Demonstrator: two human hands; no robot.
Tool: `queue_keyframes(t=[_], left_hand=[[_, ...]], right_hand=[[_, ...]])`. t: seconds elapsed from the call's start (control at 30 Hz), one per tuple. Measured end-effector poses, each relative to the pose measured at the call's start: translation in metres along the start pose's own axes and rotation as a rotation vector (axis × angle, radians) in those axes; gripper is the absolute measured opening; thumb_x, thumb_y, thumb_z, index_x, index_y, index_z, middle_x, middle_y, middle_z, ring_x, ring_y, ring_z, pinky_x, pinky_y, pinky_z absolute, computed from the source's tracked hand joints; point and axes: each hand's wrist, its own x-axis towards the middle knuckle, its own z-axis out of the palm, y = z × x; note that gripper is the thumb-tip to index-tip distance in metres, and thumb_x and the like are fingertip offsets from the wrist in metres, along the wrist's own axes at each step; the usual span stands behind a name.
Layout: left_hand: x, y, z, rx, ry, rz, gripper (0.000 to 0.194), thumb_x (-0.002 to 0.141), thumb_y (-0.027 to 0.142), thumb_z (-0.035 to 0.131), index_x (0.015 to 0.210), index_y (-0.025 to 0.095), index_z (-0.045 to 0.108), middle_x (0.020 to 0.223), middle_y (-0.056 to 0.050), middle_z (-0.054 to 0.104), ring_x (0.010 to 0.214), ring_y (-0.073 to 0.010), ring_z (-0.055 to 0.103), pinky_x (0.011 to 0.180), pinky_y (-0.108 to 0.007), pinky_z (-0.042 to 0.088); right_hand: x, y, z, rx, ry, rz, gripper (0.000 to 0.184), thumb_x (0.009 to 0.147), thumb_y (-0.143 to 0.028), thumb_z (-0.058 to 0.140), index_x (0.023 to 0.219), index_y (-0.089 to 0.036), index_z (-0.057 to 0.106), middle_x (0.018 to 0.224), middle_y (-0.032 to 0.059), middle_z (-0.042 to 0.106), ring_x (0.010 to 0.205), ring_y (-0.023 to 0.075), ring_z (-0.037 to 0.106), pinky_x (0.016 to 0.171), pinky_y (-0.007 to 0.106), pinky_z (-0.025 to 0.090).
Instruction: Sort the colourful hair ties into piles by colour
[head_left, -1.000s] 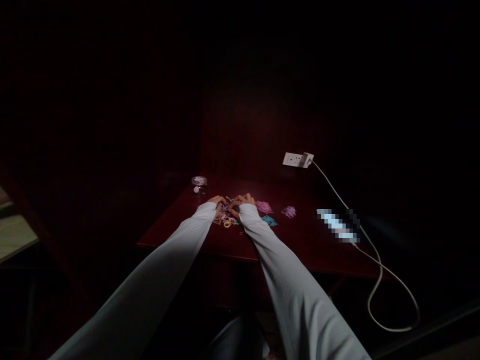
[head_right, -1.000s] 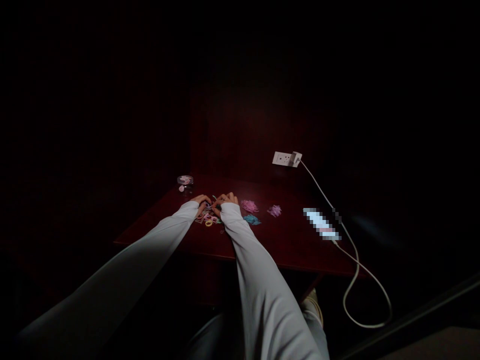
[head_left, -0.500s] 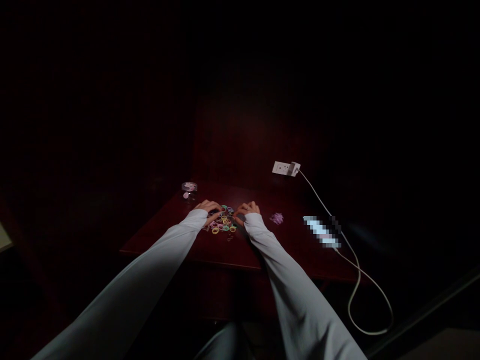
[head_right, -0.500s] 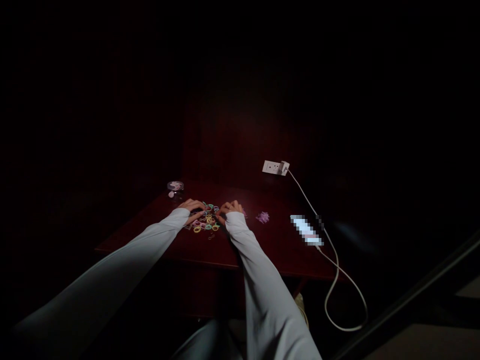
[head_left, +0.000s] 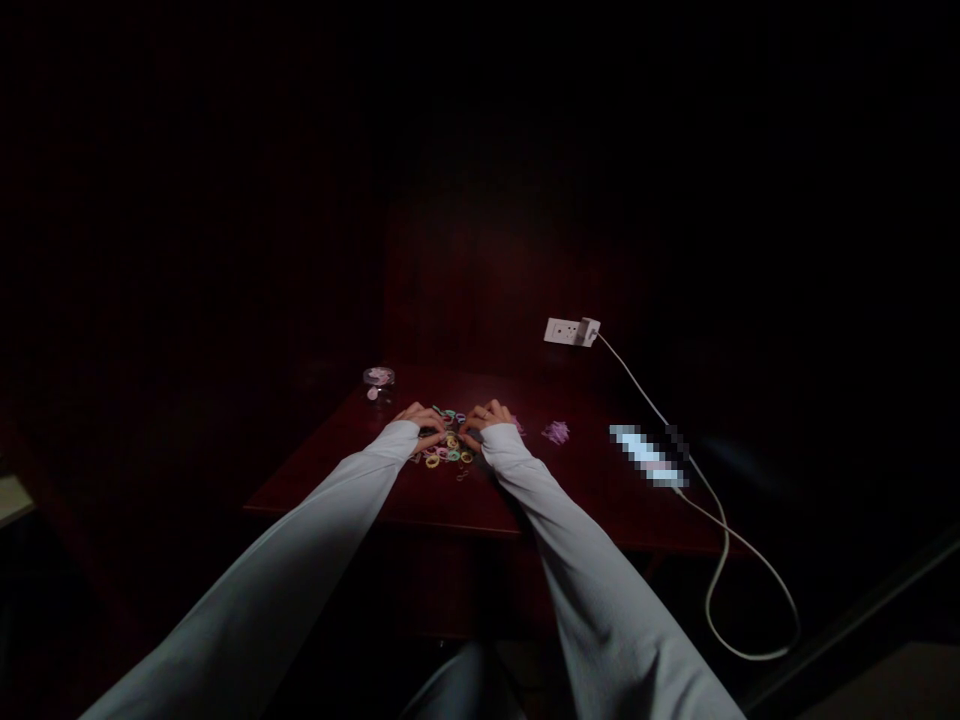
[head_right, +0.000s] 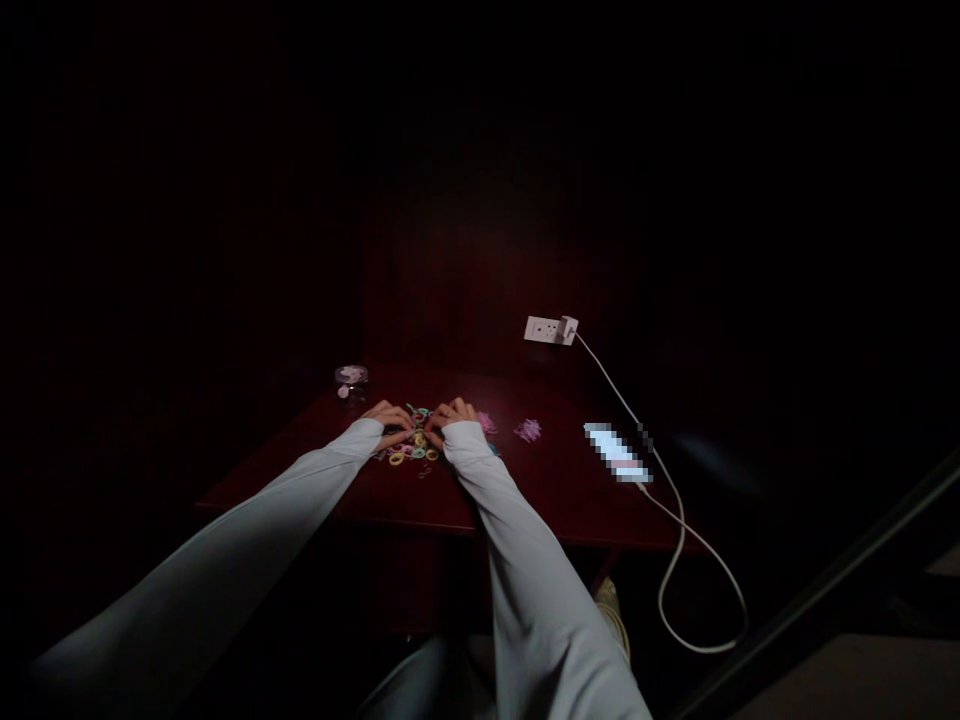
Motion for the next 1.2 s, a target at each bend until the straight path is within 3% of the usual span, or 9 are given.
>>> queue_keyframes(t=[0.23, 0.4, 0.57, 0.8, 0.97, 1.2], left_hand=[[-0.003, 0.007, -0.008, 0.071, -0.029, -0.053, 0.015, 0.090, 0.034, 0.066, 0.099, 0.026, 0.075, 0.112, -0.001, 0.074, 0.106, -0.0230, 0.056, 0.097, -0.036, 0.043], [-0.005, 0.018, -0.015, 0.119, -0.057, -0.123, 0.024, 0.088, 0.038, 0.072, 0.110, 0.028, 0.072, 0.121, -0.001, 0.071, 0.114, -0.0261, 0.055, 0.100, -0.041, 0.041], [-0.002, 0.015, -0.012, 0.115, -0.061, -0.033, 0.029, 0.096, 0.037, 0.065, 0.123, 0.032, 0.072, 0.123, -0.001, 0.071, 0.110, -0.0232, 0.057, 0.099, -0.037, 0.042], [0.001, 0.005, -0.006, 0.131, -0.027, 0.055, 0.022, 0.101, 0.037, 0.059, 0.103, 0.027, 0.079, 0.104, -0.003, 0.073, 0.098, -0.0206, 0.057, 0.088, -0.033, 0.045], [0.001, 0.002, -0.002, 0.128, 0.011, 0.062, 0.023, 0.101, 0.036, 0.057, 0.101, 0.024, 0.077, 0.104, -0.003, 0.073, 0.096, -0.0200, 0.058, 0.086, -0.032, 0.047], [0.002, 0.002, -0.003, 0.094, -0.009, 0.062, 0.021, 0.100, 0.036, 0.059, 0.101, 0.025, 0.077, 0.104, -0.004, 0.072, 0.095, -0.0218, 0.058, 0.086, -0.035, 0.049]], right_hand=[[-0.007, 0.006, -0.004, -0.010, 0.020, 0.029, 0.013, 0.094, -0.031, 0.069, 0.100, -0.025, 0.079, 0.105, 0.0061, 0.071, 0.103, 0.0241, 0.045, 0.085, 0.035, 0.030], [-0.008, 0.007, -0.001, 0.025, 0.086, 0.043, 0.014, 0.095, -0.033, 0.069, 0.097, -0.025, 0.079, 0.102, 0.0047, 0.072, 0.100, 0.0227, 0.046, 0.085, 0.035, 0.030], [-0.004, 0.004, 0.002, 0.041, 0.099, 0.028, 0.015, 0.095, -0.034, 0.068, 0.101, -0.026, 0.079, 0.101, 0.0045, 0.072, 0.099, 0.0222, 0.046, 0.084, 0.035, 0.030], [0.002, -0.002, 0.011, 0.096, 0.097, 0.051, 0.013, 0.093, -0.034, 0.071, 0.099, -0.027, 0.079, 0.104, 0.0040, 0.072, 0.102, 0.0232, 0.045, 0.087, 0.035, 0.029], [0.001, -0.004, 0.022, 0.147, 0.173, 0.167, 0.022, 0.098, -0.043, 0.063, 0.101, -0.029, 0.079, 0.102, 0.0040, 0.073, 0.102, 0.0236, 0.047, 0.088, 0.035, 0.031], [0.001, -0.005, 0.031, 0.183, 0.185, 0.237, 0.029, 0.101, -0.046, 0.057, 0.096, -0.031, 0.081, 0.101, 0.0058, 0.073, 0.102, 0.0246, 0.050, 0.090, 0.037, 0.033]])
